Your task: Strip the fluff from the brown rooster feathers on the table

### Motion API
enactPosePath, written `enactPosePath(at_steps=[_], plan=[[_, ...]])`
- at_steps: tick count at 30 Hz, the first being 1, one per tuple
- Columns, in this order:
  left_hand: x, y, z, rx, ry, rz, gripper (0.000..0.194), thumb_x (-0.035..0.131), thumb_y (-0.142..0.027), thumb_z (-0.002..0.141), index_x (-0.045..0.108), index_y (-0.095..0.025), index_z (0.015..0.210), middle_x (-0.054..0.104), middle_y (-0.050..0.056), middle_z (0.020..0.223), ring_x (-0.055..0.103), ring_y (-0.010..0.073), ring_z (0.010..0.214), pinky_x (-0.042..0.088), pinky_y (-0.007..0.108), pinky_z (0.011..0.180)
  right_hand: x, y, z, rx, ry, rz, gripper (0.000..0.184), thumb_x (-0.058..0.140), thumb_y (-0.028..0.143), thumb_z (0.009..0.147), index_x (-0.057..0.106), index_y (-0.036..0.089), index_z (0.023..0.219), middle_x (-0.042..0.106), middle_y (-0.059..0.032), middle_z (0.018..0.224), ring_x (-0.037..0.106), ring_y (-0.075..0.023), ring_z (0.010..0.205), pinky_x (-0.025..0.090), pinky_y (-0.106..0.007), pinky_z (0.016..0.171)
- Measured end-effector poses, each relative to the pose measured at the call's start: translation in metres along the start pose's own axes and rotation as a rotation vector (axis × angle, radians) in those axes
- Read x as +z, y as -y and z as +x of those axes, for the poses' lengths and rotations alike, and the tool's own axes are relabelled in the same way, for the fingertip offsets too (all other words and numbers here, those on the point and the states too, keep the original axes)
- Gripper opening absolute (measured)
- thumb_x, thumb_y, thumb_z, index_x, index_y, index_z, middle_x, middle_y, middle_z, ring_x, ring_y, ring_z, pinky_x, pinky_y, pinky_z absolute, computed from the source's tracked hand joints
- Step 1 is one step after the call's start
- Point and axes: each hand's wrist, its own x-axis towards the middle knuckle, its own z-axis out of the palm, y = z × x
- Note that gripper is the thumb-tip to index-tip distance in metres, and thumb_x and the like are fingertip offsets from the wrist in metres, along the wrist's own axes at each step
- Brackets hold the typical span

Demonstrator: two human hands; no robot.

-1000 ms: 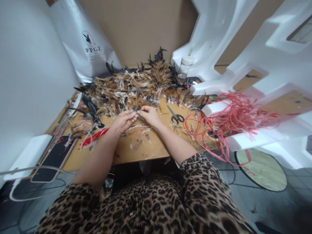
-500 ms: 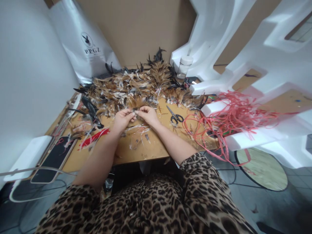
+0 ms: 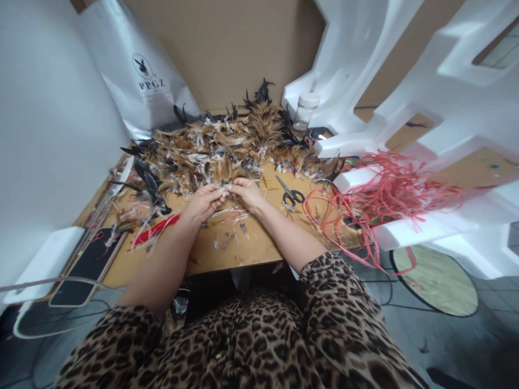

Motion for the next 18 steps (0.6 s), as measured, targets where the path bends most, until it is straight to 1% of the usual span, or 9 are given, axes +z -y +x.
enactPosePath(at_steps=[2, 5, 6, 8, 11, 13, 15, 16, 18], plan=[[0.001, 0.002, 0.001, 0.029, -0.055, 0.038, 0.028, 0.077, -0.026, 0.054, 0.058, -0.012, 0.069, 0.063, 0.0, 0.06, 0.053, 0.0041, 0.048, 0.037, 0.014, 0.044, 0.001, -0.003, 0.001, -0.013, -0.028, -0.012, 0.038, 0.075, 0.041, 0.053, 0.046, 0.017, 0.058, 0.051, 0.0055, 0.05, 0.04, -0.0053, 0.045, 0.03, -0.021, 0.049], [0.002, 0.003, 0.003, 0.069, -0.107, 0.1, 0.03, 0.077, -0.028, 0.054, 0.056, -0.013, 0.069, 0.06, -0.002, 0.053, 0.051, 0.0044, 0.044, 0.036, 0.014, 0.042, 0.004, -0.004, 0.002, -0.055, -0.118, -0.096, 0.035, 0.072, 0.043, 0.056, 0.048, 0.018, 0.063, 0.049, 0.0065, 0.051, 0.039, -0.0058, 0.046, 0.029, -0.021, 0.048], [0.002, 0.003, 0.003, 0.076, -0.109, 0.109, 0.031, 0.077, -0.029, 0.054, 0.055, -0.013, 0.07, 0.061, -0.002, 0.054, 0.051, 0.0045, 0.043, 0.036, 0.014, 0.042, 0.004, -0.003, 0.001, -0.09, -0.159, -0.137, 0.035, 0.072, 0.043, 0.057, 0.05, 0.018, 0.066, 0.049, 0.0062, 0.053, 0.04, -0.0063, 0.048, 0.03, -0.021, 0.049], [0.001, 0.002, 0.003, 0.085, -0.108, 0.115, 0.032, 0.077, -0.029, 0.054, 0.055, -0.013, 0.07, 0.063, 0.0, 0.058, 0.053, 0.0049, 0.044, 0.037, 0.014, 0.042, 0.005, 0.002, -0.001, -0.21, -0.255, -0.228, 0.033, 0.07, 0.042, 0.058, 0.051, 0.018, 0.072, 0.051, 0.0048, 0.06, 0.043, -0.0074, 0.054, 0.035, -0.021, 0.053], [0.0, 0.0, 0.002, 0.087, -0.112, 0.137, 0.032, 0.076, -0.031, 0.054, 0.055, -0.013, 0.07, 0.063, 0.0, 0.058, 0.054, 0.0057, 0.044, 0.036, 0.015, 0.04, 0.001, 0.012, -0.003, -0.384, -0.359, -0.355, 0.029, 0.065, 0.042, 0.066, 0.053, 0.019, 0.075, 0.052, 0.0025, 0.068, 0.045, -0.009, 0.061, 0.039, -0.023, 0.061], [0.0, 0.0, 0.001, 0.08, -0.107, 0.163, 0.032, 0.076, -0.031, 0.054, 0.055, -0.013, 0.07, 0.063, 0.001, 0.057, 0.054, 0.0063, 0.043, 0.036, 0.015, 0.039, -0.004, 0.018, -0.004, -0.463, -0.347, -0.407, 0.025, 0.062, 0.042, 0.069, 0.055, 0.019, 0.075, 0.054, 0.0002, 0.074, 0.049, -0.0107, 0.068, 0.042, -0.025, 0.068], [-0.001, 0.001, 0.001, 0.058, -0.076, 0.193, 0.032, 0.076, -0.032, 0.055, 0.055, -0.013, 0.07, 0.063, 0.001, 0.056, 0.053, 0.0068, 0.042, 0.037, 0.016, 0.039, -0.01, 0.023, -0.003, -0.516, -0.274, -0.443, 0.023, 0.063, 0.04, 0.07, 0.059, 0.019, 0.076, 0.058, -0.0025, 0.084, 0.053, -0.0131, 0.08, 0.042, -0.028, 0.078], [-0.001, 0.001, 0.0, 0.04, -0.052, 0.208, 0.031, 0.076, -0.032, 0.056, 0.056, -0.014, 0.07, 0.063, 0.001, 0.056, 0.053, 0.0071, 0.041, 0.037, 0.016, 0.039, -0.013, 0.024, -0.003, -0.523, -0.224, -0.451, 0.022, 0.063, 0.04, 0.07, 0.061, 0.019, 0.078, 0.059, -0.0035, 0.089, 0.054, -0.0142, 0.087, 0.041, -0.029, 0.083], [-0.003, 0.003, 0.0, 0.008, -0.003, 0.227, 0.03, 0.075, -0.032, 0.057, 0.056, -0.014, 0.072, 0.063, 0.002, 0.054, 0.053, 0.0077, 0.039, 0.038, 0.016, 0.039, -0.018, 0.027, -0.001, -0.476, -0.124, -0.447, 0.023, 0.065, 0.039, 0.069, 0.064, 0.02, 0.081, 0.06, -0.0041, 0.097, 0.054, -0.0157, 0.096, 0.039, -0.031, 0.09]])
